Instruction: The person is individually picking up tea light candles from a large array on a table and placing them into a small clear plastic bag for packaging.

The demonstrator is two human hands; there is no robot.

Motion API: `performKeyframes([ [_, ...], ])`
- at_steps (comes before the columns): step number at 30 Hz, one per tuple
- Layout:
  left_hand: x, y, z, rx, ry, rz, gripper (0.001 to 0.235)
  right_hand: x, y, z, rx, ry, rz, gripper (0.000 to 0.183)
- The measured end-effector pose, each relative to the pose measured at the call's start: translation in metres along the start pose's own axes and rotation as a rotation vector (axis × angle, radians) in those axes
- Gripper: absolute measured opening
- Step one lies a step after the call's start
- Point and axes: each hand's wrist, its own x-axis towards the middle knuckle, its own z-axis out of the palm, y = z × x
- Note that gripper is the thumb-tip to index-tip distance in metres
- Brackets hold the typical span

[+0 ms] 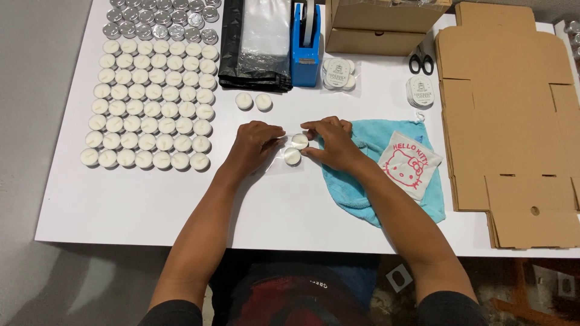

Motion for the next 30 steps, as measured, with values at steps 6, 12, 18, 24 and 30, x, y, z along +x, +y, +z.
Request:
performKeyframes([
  [6,-0.002,-0.002,0.004,0.012,-0.005,-0.005,0.017,-0.001,-0.003,-0.001,0.077,0.012,0.041,0.057],
  [12,0.002,0.005,-0.001,-0.006,-0.012,0.024,0.016,0.0,-0.006,0.0,0.068,0.017,0.027,0.045],
  [18,0.001,0.001,-0.001,-0.037,-0.013,0.032,0.012,0.001,-0.01,-0.001,0.08,0.023,0.004,0.039],
  [24,0.002,0.013,-0.02,-0.029,-0.084,0.012,0.015,0.016,0.015,0.003,-0.152,0.077,-0.028,0.023],
  [30,0.0,0.009,-0.029,0.054,-0.139,0.031,0.016,0.052,-0.004,0.006,-0.241,0.06,-0.081,0.03],
])
